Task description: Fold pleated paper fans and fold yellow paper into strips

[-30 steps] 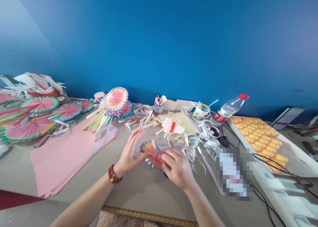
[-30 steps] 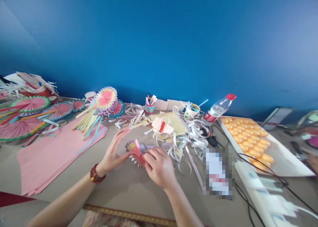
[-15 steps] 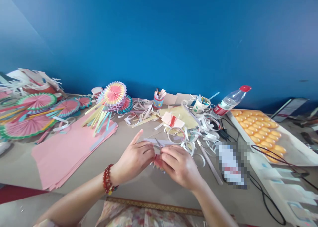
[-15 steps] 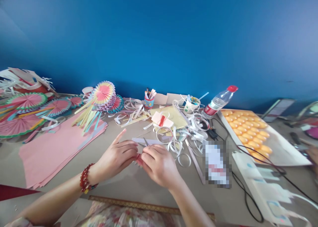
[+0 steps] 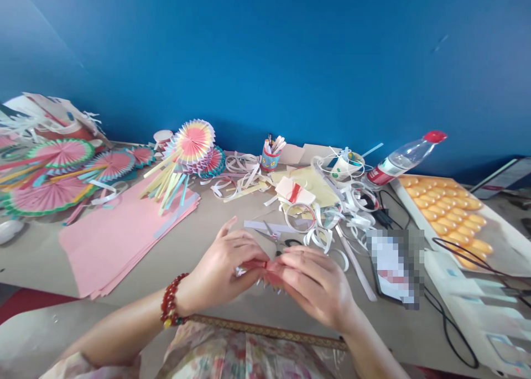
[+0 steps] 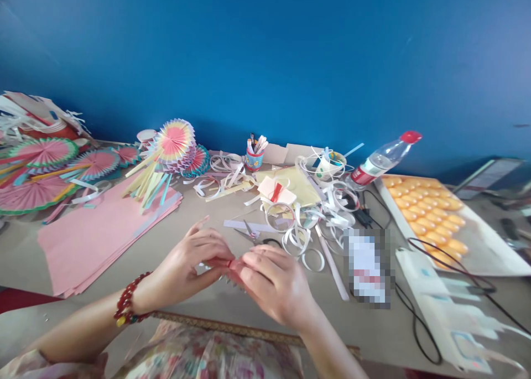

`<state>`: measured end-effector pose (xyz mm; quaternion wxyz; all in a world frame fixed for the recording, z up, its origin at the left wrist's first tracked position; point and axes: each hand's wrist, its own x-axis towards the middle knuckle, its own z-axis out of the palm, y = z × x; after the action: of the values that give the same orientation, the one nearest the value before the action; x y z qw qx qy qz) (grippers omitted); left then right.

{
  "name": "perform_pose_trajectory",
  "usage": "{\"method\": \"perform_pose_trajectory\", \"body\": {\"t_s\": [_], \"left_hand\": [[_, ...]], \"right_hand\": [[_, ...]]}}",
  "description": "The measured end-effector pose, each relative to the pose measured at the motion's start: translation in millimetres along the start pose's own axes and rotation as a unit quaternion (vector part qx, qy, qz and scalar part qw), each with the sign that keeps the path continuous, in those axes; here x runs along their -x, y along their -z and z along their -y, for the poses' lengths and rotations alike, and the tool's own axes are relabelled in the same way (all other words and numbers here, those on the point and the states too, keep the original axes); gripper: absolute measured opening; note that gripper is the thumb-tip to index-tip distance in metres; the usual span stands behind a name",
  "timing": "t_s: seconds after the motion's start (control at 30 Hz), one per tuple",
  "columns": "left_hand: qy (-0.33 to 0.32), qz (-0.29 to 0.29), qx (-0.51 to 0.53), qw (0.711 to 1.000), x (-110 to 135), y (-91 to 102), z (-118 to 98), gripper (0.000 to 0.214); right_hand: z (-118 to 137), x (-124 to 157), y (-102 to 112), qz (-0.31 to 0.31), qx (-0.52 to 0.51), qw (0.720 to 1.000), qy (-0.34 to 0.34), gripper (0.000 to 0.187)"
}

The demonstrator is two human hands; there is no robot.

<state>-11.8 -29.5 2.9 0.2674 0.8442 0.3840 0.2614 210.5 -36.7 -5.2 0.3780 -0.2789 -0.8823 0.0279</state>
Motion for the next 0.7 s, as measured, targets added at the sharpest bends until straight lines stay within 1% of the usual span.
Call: {"method": "perform_pose_trajectory", "body": {"t_s": [0.1,0.3,0.4,0.5,0.7], "left_hand": [[0.006,-0.007,0.003,1.000,0.9,1.7,-2.6,0.009],[0.016,0.008,-0.002,1.000,0.9,5.5,-7.6,0.015],[0.004,0.020,-0.015,1.000,1.9,7.6,-8.0,0.016],[0.009,0.022,-0.020,1.000,2.7,7.8,-7.2,0.016],[0.019,0.005,-0.022,1.000,3.5,4.3,-8.6,0.018]], "right_hand": [[0.3,-0.4,-0.6,-0.008,0.006,1.000,0.006,0.013],[6.3,-2.6,-1.7,-0.042,0.014,0.999,0.006,0.014],[9.0,-2.5,-1.6,-0.028,0.002,1.000,-0.002,0.017],[9.4,-0.8,-2.4,-0.018,-0.008,1.000,-0.002,0.016],[9.3,0.6,-2.0,-0.013,0.013,0.999,0.032,0.015]]}}
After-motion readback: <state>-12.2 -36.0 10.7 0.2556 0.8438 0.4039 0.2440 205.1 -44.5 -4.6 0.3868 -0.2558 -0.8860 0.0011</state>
